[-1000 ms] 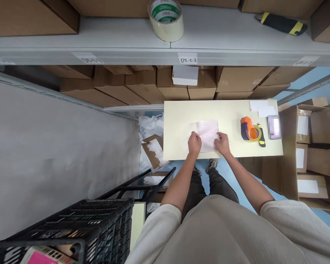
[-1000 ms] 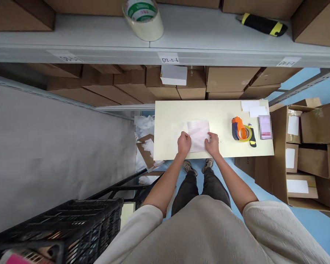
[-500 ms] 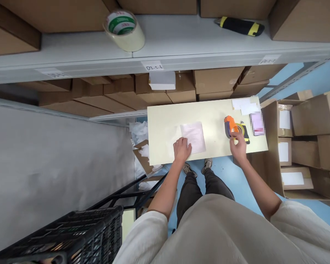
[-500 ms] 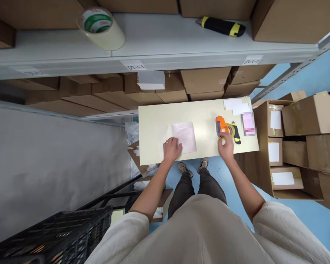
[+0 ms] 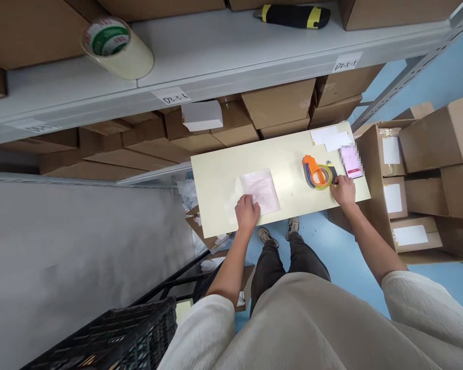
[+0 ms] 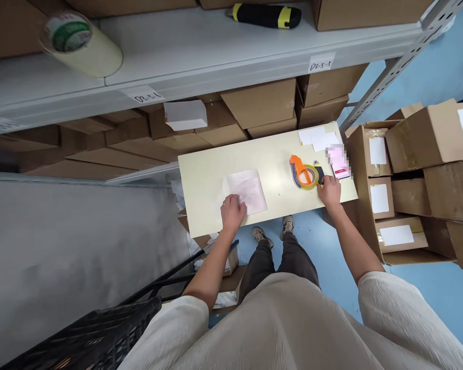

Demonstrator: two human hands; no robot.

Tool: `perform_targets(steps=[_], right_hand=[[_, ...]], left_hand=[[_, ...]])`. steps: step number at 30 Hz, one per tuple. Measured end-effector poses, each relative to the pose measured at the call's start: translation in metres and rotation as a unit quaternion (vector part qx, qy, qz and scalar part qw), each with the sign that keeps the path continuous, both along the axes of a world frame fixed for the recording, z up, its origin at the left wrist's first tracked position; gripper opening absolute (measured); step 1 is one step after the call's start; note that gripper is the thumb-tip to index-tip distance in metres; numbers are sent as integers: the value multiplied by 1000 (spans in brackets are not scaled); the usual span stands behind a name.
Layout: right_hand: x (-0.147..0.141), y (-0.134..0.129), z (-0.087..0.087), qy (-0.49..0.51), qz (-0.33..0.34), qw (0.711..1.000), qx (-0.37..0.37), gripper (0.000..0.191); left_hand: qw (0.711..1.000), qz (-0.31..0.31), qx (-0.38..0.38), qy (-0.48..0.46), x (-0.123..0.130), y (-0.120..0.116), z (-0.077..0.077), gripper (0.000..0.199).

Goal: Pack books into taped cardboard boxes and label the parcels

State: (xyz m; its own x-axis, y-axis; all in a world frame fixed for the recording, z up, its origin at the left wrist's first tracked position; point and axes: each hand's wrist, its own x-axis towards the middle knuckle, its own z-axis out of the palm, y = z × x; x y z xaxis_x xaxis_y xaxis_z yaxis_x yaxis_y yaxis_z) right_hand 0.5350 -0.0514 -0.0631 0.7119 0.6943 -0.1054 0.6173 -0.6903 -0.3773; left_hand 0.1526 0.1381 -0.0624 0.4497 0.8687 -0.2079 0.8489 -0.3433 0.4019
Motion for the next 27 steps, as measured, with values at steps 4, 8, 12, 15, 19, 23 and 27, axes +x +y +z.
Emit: perform_targets(steps=[4,8,12,15,19,23,27], right_hand=[[4,-7,19,12,-102,991,84,25],[-10,-14,62,85,-197,944,252,41],[-62,5,110,226,-157,911,308,35],[-121,36,128,350,-95,890,278,41],[-193,75,120,498,-20,843,200,51],[-237,95,104,536,9,826,172,54],[-264,106,98,508,22,844,172,63]], left_hand=[[1000,-24,-9,-4,-7,3,-1,41],[998,-55,-30,-27,-17,7,-3,45],[993,-77,-47,-70,-26,12,-6,46],[989,-87,-60,-104,-34,14,-7,46],[984,-108,-73,-123,-50,14,-4,46],[978,-121,-69,-153,-68,14,-1,44],[979,-84,-61,-174,-90,21,0,42]])
